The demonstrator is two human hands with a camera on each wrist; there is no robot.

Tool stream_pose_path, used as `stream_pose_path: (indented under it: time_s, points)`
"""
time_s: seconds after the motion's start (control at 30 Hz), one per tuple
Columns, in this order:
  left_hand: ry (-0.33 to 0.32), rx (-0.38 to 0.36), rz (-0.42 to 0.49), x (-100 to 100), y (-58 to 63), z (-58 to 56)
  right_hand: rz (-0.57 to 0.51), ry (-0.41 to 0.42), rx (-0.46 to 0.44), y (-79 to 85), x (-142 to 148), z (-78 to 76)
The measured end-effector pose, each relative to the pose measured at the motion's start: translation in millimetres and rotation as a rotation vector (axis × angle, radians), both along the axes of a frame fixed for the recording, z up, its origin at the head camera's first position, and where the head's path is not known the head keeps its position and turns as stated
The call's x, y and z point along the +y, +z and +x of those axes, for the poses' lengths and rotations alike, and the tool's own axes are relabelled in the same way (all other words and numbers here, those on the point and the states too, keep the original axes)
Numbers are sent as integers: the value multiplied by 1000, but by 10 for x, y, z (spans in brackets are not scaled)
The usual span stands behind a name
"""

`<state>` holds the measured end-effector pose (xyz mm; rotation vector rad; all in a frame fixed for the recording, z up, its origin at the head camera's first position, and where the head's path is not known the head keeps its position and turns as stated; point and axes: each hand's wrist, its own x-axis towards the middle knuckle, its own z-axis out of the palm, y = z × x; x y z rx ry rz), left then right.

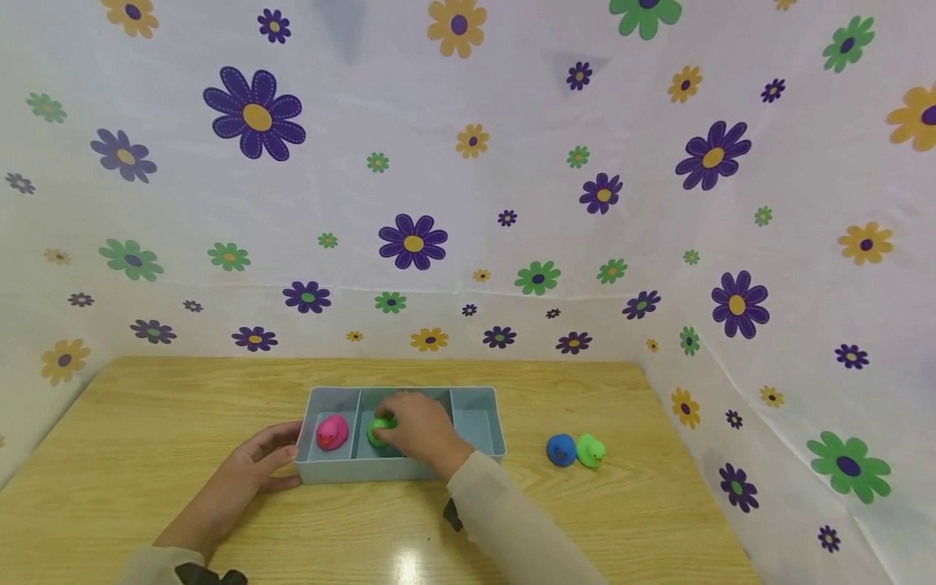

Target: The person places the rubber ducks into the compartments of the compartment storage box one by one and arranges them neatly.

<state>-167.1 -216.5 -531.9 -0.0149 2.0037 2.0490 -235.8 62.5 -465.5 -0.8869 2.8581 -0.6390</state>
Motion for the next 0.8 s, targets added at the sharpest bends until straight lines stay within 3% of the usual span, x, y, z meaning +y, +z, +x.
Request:
stream_pose_path:
  time_s: [0.5, 0.8]
  points:
    - [9, 11, -6, 3, -11, -4, 13, -7, -48, 32, 1, -5]
    - [12, 2, -5, 10, -19, 2, -159, -20, 45, 165, 344, 35]
